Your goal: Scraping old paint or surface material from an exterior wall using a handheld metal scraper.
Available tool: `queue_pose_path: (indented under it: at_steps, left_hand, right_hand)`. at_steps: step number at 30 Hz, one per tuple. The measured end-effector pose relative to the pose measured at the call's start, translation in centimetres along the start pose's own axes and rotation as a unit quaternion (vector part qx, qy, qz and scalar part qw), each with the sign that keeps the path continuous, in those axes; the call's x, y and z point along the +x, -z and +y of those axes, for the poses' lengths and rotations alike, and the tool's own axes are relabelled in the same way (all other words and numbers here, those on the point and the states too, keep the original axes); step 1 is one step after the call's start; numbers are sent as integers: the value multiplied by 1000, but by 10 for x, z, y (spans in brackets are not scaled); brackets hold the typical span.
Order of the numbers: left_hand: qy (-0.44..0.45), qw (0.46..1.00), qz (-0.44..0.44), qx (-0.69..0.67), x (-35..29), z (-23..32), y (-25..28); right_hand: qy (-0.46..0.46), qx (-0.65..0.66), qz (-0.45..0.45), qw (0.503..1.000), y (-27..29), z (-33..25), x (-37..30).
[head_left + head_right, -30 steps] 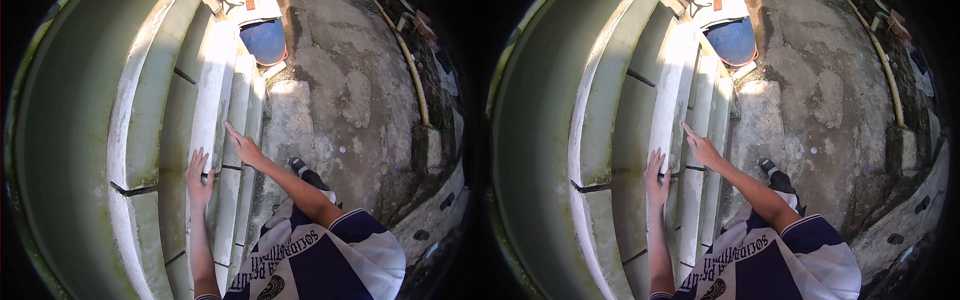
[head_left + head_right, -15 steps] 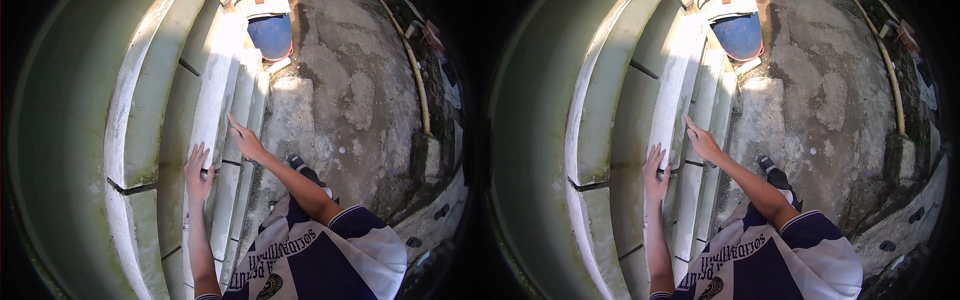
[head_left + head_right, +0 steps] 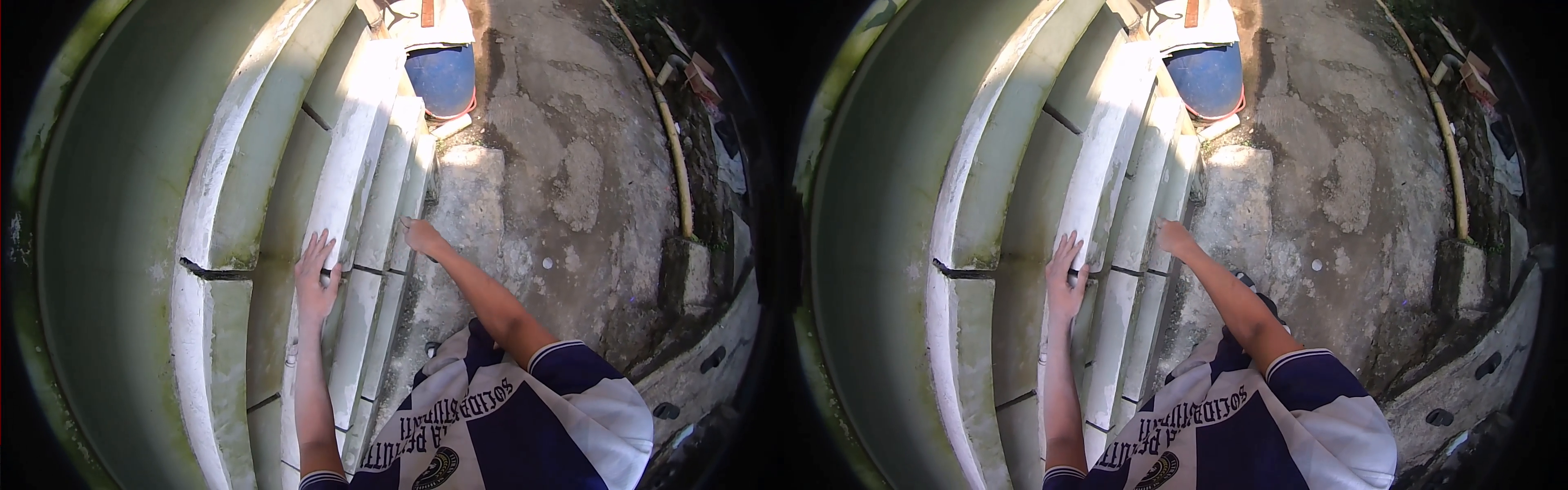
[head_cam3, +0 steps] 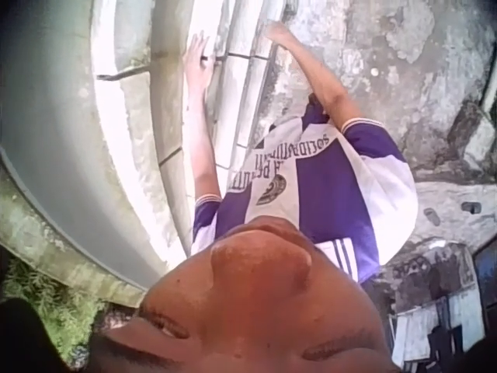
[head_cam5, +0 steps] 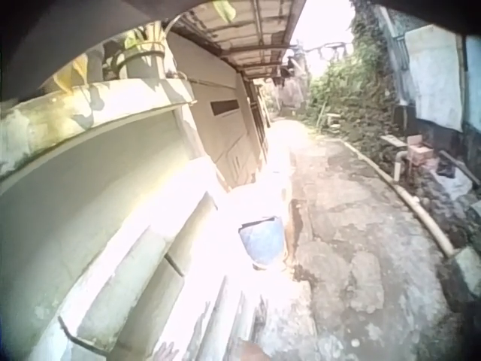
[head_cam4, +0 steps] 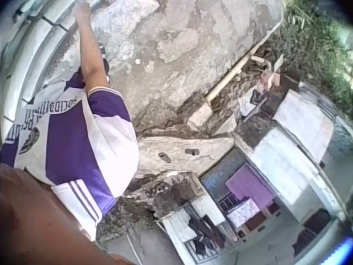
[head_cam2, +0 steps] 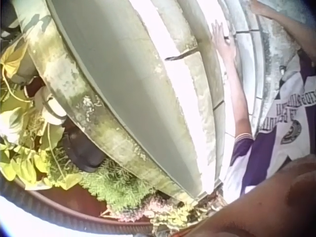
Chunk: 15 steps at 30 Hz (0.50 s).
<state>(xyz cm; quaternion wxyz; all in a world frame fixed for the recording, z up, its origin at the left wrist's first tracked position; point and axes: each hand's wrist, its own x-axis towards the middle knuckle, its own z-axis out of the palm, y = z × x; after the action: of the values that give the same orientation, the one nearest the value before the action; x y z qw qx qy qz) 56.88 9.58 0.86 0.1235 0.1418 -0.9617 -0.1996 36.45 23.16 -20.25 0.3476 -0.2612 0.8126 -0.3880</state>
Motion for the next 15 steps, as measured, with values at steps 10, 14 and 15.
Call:
queue_pose_path:
  at_steps: [10,14,15]
  left_hand:
    - [46,990,62,120,7,16,-44]
    - [2,978,66,198,36,1,-45]
    - [-9,986,40,163,44,-6,-39]
  right_hand:
    - [-238,236,-14,942,-26,211,-115]
    - [-328,422,46,844,-10,202,-130]
    - [-325,419,50,846,-8,196,-133]
